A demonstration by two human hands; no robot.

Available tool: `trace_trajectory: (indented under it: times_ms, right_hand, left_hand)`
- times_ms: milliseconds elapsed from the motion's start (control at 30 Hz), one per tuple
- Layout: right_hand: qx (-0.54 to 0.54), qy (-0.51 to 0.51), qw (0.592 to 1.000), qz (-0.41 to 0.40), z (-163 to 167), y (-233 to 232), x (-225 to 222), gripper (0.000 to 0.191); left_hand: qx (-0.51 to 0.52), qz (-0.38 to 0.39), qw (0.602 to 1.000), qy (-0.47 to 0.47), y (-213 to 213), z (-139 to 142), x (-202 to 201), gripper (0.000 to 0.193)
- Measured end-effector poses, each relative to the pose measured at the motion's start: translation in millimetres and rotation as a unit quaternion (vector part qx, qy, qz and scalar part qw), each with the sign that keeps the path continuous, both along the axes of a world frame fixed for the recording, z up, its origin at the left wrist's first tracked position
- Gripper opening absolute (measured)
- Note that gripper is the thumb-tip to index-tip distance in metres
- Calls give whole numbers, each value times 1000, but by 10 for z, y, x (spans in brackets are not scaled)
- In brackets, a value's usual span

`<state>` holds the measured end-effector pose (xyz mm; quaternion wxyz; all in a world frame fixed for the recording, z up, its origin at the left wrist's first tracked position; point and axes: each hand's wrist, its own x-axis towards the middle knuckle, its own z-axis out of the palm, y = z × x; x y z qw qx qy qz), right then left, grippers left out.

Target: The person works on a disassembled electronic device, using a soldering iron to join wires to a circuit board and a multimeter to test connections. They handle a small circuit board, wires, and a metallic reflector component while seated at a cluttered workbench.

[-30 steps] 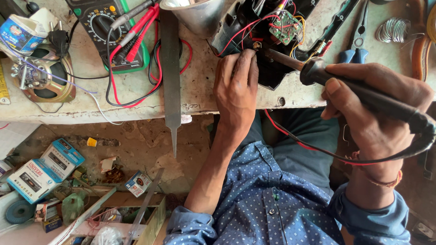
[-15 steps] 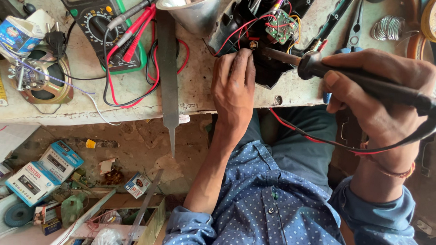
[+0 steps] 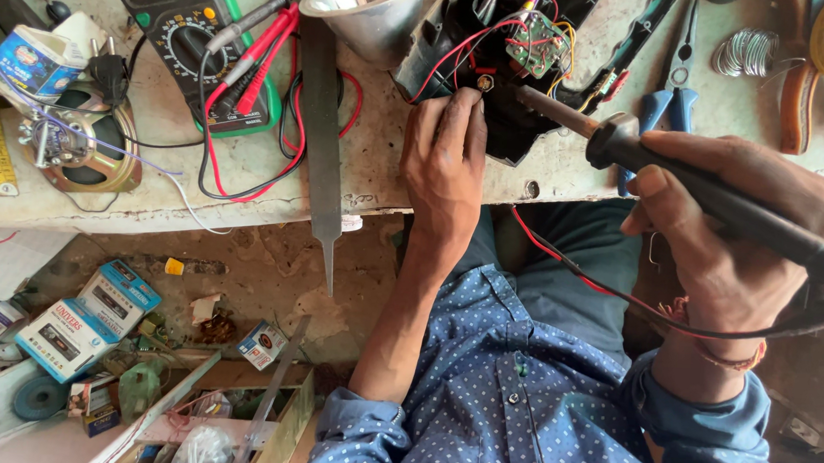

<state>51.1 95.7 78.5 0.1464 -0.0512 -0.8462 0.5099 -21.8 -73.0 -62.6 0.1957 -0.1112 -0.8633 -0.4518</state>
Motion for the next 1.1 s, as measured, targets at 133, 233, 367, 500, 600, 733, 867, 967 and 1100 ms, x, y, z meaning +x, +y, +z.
trace_trajectory:
  times_ms: [133,233,367,500,600,733,867,967,1100]
  right_hand:
    - [7,-7,1000,3,-9,-8,-13,23]
    - [24,-31,999,-7,12,-28,-37,20]
    - [16,-36,999,-7,31,-62,-78,18]
    - [23,-34,999,0,35,-79,-104,17]
    - [21,-35,999,0,38,-83,-108,17]
    - [23,-40,999,-6,35,-83,-115,17]
    - [11,-34,999,-1,31,-81,-117,17]
    - [9,-42,999,-2,34,-78,-120,17]
    - [-1,-54,999,-2,54,-67,-142,16]
  left_hand:
    - [-1,-3,1000,-5,5,7,1,16]
    - [-3,-3,1000,-7,13,8,2,15]
    - [-7,-3,1000,-4,19,10,7,16]
    - [-8,-2,1000,-9,18,17,16,15]
    - [-5,-4,1000,-10,21,21,18,16]
    - [-7,-5,1000,-6,22,25,13,16]
    - [-5,-9,1000,-6,24,25,7,16]
    - [-5,-10,1000,-11,16,24,16,16]
    - [-5,-11,1000,-10,15,20,22,15]
